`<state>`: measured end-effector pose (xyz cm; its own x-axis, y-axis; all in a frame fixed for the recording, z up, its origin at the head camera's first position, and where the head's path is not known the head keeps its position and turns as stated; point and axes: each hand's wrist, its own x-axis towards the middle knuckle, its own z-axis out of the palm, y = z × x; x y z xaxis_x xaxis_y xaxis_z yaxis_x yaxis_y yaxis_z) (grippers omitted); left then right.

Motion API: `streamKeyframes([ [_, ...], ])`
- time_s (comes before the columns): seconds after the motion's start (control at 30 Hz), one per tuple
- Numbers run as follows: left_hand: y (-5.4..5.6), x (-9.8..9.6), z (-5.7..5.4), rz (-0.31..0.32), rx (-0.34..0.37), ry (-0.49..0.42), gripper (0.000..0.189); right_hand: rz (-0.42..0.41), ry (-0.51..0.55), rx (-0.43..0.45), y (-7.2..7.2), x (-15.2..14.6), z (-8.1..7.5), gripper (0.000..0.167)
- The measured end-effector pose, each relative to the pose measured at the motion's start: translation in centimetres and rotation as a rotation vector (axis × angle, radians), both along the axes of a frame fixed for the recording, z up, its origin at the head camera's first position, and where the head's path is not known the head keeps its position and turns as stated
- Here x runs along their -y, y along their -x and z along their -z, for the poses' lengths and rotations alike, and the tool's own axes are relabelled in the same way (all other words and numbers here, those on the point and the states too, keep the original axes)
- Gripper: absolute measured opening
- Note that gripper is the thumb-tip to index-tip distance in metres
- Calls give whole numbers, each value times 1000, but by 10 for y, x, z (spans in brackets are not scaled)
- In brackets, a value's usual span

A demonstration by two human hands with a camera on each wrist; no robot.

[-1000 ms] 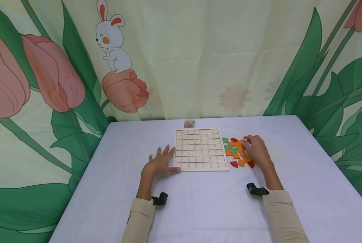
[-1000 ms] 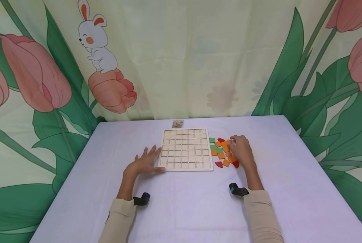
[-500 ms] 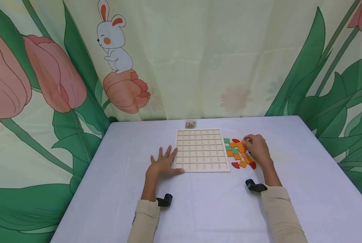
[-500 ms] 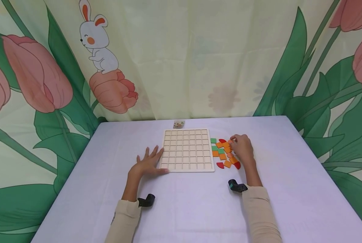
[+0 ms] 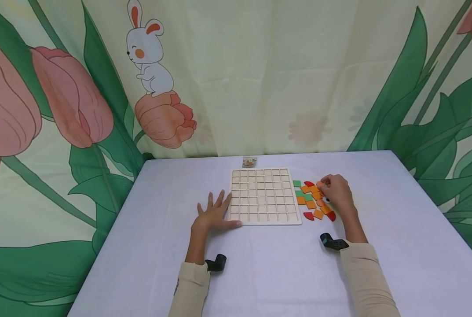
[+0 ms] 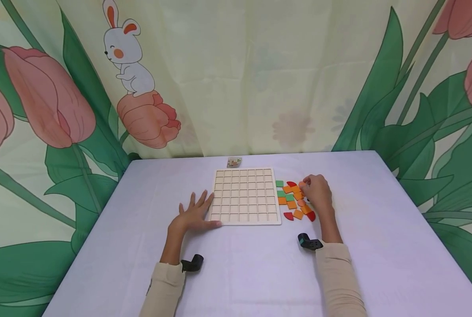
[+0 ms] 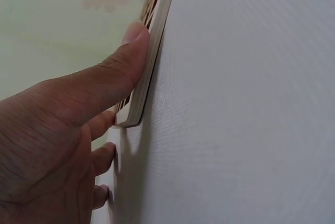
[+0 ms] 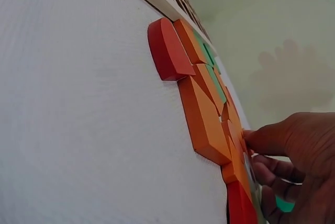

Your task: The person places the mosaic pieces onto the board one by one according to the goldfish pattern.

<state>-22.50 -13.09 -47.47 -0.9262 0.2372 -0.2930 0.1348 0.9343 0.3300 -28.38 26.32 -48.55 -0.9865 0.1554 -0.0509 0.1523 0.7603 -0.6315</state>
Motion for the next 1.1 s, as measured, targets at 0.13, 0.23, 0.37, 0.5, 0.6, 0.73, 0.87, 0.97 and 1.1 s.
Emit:
streamKeyframes([
  [0.13, -1, 0, 0, 0, -5, -3, 105, -8, -11, -11, 2, 0, 1, 31],
  [0.23, -1, 1, -1, -4, -13, -14, 104, -15, -30, -27, 3, 0, 1, 31],
  [0.37, 0, 1, -1, -6, -15, -19, 105, -14, -29, -31, 2, -1, 0, 33],
  [0.5, 1, 1, 1, -1, -16, -11, 105, -7, -31, -31, 0, 0, 0, 35],
  [0.6, 0, 1, 3, -1, -18, -7, 105, -6, -37, -57, -3, 3, 1, 35],
  [0.73, -1, -1, 2, -3, -13, -6, 105, -4, -52, -95, -5, 7, 1, 35],
  [0.87, -1, -1, 1, -4, -8, -8, 106, -33, -44, -119, -2, 14, -2, 37],
  [0.97, -1, 0, 0, -4, -10, -5, 106, -83, -33, -126, 1, 22, -5, 39],
  [1.1, -1, 0, 2, -4, -15, -3, 106, -169, -38, -119, 3, 35, -8, 39],
])
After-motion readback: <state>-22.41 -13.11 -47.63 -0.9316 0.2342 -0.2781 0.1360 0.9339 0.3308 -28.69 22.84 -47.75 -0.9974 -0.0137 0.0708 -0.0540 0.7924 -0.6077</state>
